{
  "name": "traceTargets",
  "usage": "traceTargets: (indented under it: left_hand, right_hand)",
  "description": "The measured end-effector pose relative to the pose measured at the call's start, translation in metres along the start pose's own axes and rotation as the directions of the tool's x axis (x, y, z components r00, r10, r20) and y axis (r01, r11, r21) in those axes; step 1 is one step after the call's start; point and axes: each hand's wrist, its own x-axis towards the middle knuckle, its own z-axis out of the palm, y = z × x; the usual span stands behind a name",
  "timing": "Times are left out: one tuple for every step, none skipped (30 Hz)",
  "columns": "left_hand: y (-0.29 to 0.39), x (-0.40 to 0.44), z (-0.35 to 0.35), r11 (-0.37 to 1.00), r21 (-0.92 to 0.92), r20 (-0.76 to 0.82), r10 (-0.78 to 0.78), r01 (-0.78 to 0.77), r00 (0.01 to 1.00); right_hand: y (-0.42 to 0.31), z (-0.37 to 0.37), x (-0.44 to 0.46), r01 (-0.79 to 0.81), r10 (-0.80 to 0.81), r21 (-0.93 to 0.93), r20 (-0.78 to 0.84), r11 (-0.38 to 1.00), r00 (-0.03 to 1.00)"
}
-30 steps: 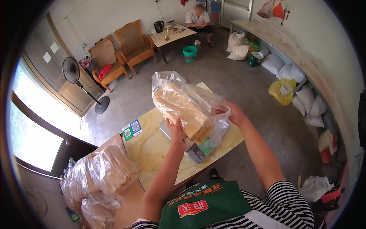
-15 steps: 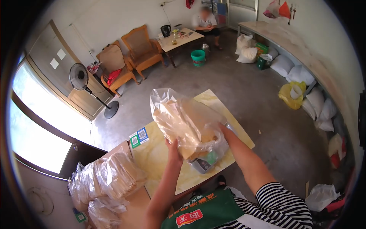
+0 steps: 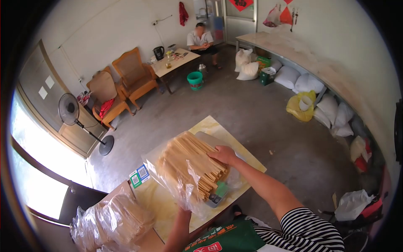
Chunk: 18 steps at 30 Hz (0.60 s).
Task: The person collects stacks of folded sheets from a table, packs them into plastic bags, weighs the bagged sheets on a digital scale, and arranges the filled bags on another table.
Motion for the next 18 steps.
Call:
traceTargets:
  left_hand:
    - [-0.008,0.006,-0.004,0.999,0.032,-0.031,-0.018,0.019,0.999]
    - [-0.013,0.013,-0.01,0.996,0.082,-0.058,-0.033,0.037,0.998]
    - [-0.017,0.02,-0.019,0.989,0.14,-0.085,-0.045,0.056,0.995]
    - [-0.017,0.026,-0.028,0.976,0.205,-0.111,-0.048,0.07,0.993]
    - [-0.014,0.03,-0.039,0.959,0.272,-0.13,-0.053,0.086,0.99]
    - [-0.009,0.032,-0.05,0.934,0.345,-0.142,-0.049,0.096,0.989]
    - [-0.002,0.033,-0.061,0.893,0.443,-0.122,-0.028,0.08,0.992]
    - [0.004,0.036,-0.071,0.837,0.544,-0.088,-0.002,0.05,0.996]
    - [0.003,0.035,-0.074,0.766,0.641,-0.001,0.051,-0.039,0.999]
    - [0.002,0.034,-0.077,0.682,0.719,0.086,0.104,-0.134,0.991]
    - [0.005,0.018,-0.014,0.816,0.575,0.03,0.045,-0.054,0.999]
    - [0.008,0.018,0.001,0.868,0.497,0.014,-0.018,0.009,1.0]
    - [0.008,0.017,-0.003,0.902,0.424,0.023,-0.099,0.08,0.995]
    - [0.009,0.014,-0.005,0.923,0.357,0.04,-0.166,0.141,0.985]
    - [0.013,0.009,-0.011,0.938,0.278,0.071,-0.235,0.207,0.969]
    - [0.017,0.006,-0.02,0.942,0.195,0.105,-0.297,0.273,0.949]
    - [0.022,0.003,-0.028,0.932,0.109,0.15,-0.36,0.346,0.921]
    - [0.024,0.003,-0.035,0.909,0.023,0.204,-0.411,0.415,0.889]
  right_hand:
    - [0.0,-0.01,-0.002,0.017,-0.022,-0.115,-0.041,0.993,0.999]
    - [0.003,-0.016,-0.003,0.007,-0.014,-0.122,-0.061,0.993,0.998]
    - [0.009,-0.019,-0.002,0.011,-0.032,-0.2,-0.099,0.98,0.995]
    - [0.015,-0.021,-0.001,0.012,-0.051,-0.276,-0.134,0.961,0.99]
    - [0.024,-0.021,-0.001,-0.003,-0.041,-0.277,-0.154,0.961,0.987]
    - [0.037,-0.017,0.001,-0.012,0.015,0.032,-0.116,0.999,0.993]
    - [0.053,-0.014,0.005,-0.028,0.056,0.338,-0.075,0.941,0.996]
    - [0.072,-0.009,0.014,-0.077,0.103,0.452,-0.035,0.889,0.994]
    - [0.079,-0.011,0.008,-0.098,0.097,0.646,0.037,0.757,0.995]
    - [0.068,-0.022,-0.011,-0.11,0.094,0.732,0.064,0.672,0.994]
    - [0.087,-0.015,-0.008,-0.116,0.116,0.758,0.054,0.641,0.992]
    - [0.105,-0.009,-0.002,-0.114,0.133,0.783,0.04,0.611,0.99]
    - [0.107,-0.013,-0.007,-0.161,0.199,0.784,0.048,0.599,0.979]
    - [0.106,-0.013,-0.012,-0.212,0.263,0.79,0.068,0.575,0.962]
    - [0.112,-0.01,-0.01,-0.229,0.316,0.751,0.028,0.62,0.948]
    - [0.117,-0.005,-0.007,-0.258,0.367,0.709,-0.002,0.657,0.93]
    - [0.119,0.001,-0.006,-0.257,0.389,0.724,-0.018,0.64,0.921]
    - [0.12,0.007,-0.005,-0.23,0.407,0.749,-0.058,0.621,0.911]
